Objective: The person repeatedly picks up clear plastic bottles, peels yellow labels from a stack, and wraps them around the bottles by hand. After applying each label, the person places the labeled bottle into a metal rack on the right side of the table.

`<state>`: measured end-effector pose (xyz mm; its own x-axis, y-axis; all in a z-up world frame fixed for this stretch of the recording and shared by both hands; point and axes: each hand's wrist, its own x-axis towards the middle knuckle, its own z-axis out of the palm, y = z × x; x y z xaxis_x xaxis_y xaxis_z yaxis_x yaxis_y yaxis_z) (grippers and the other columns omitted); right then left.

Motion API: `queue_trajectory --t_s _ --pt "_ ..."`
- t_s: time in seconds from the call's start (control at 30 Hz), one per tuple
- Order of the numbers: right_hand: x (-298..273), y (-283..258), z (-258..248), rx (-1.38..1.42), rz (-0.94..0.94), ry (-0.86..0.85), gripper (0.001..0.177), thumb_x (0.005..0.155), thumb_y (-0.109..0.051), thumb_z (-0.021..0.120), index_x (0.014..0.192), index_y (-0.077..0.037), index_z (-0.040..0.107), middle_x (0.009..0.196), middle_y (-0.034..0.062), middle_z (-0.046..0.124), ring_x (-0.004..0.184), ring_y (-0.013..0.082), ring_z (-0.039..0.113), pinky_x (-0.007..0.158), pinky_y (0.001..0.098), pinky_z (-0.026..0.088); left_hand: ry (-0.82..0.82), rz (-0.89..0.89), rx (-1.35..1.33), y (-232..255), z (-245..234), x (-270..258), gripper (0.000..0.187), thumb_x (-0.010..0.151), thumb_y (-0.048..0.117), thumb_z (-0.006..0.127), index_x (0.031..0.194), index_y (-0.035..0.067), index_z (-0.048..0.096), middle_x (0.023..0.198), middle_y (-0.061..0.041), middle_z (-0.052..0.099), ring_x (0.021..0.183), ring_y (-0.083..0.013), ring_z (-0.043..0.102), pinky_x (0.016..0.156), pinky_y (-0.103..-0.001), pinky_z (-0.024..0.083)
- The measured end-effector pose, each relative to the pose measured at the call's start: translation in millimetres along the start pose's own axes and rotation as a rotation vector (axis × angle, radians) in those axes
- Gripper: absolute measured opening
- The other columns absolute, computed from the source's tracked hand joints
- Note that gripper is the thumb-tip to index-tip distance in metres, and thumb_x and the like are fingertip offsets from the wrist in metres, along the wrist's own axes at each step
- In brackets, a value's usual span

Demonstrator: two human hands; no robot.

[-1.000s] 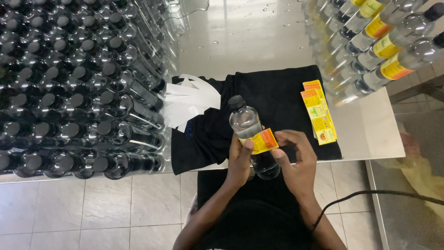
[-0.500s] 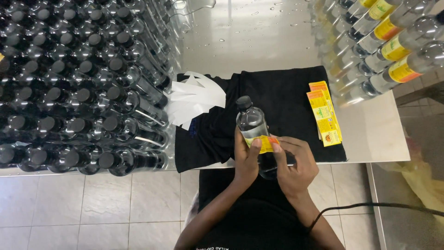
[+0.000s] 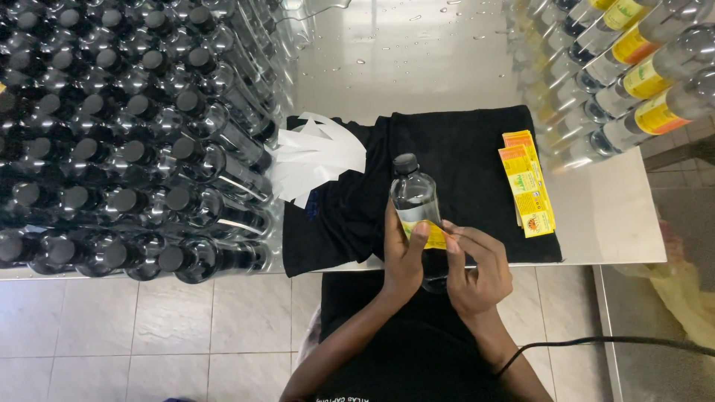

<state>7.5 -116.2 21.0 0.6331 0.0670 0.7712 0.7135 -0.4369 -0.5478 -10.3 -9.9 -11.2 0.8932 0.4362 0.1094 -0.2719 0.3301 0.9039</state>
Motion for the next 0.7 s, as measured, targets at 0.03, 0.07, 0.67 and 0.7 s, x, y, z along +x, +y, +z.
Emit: queue_trajectory --t_s 0.03,0.07,0.67,0.7 --pt "-2 1 -1 -0.002 -0.016 0.012 0.013 0.104 -0.007 0.079 0.096 0.002 0.074 0.099 0.0137 0.077 0.089 0.0307 0.08 0.075 0.0381 0.065 -0.011 -0.008 -0.003 4 1 0 0.092 0.107 0.051 0.063 0.176 0.009 0.02 0.159 -0.026 0.048 0.142 -0.044 0.055 0.117 -0.061 0.045" --pt "-4 4 -1 -0.003 -0.016 0.013 0.013 0.104 -0.007 0.079 0.096 0.002 0.074 0.099 0.0137 0.077 0.089 0.0307 0.08 0.075 0.0381 0.065 -0.013 -0.008 -0.003 5 1 -1 0.092 0.107 0.051 0.063 0.176 0.009 0.02 0.159 -0.026 0.048 0.142 -0.044 0.055 0.117 -0.061 0.045" --pt "-11 16 -15 0.534 0.675 -0.339 0.116 0.091 -0.072 0.064 0.173 -0.004 0.017 0.141 0.0202 0.047 0.125 0.0335 0.06 0.103 0.0461 0.056 -0.003 -0.214 -0.179 -18 -24 3 0.078 0.105 0.032 0.07 0.172 0.014 0.032 0.142 -0.024 0.063 0.123 -0.0372 0.07 0.105 -0.055 0.058" --pt "-11 11 -14 0.633 0.79 -0.505 0.127 0.083 -0.083 0.061 0.172 -0.002 0.02 0.149 0.0267 0.046 0.136 0.0425 0.054 0.108 0.056 0.051 -0.015 -0.208 -0.187 -23 -27 4 0.075 0.106 0.031 0.07 0.17 0.016 0.034 0.144 -0.022 0.063 0.125 -0.039 0.068 0.104 -0.054 0.059"
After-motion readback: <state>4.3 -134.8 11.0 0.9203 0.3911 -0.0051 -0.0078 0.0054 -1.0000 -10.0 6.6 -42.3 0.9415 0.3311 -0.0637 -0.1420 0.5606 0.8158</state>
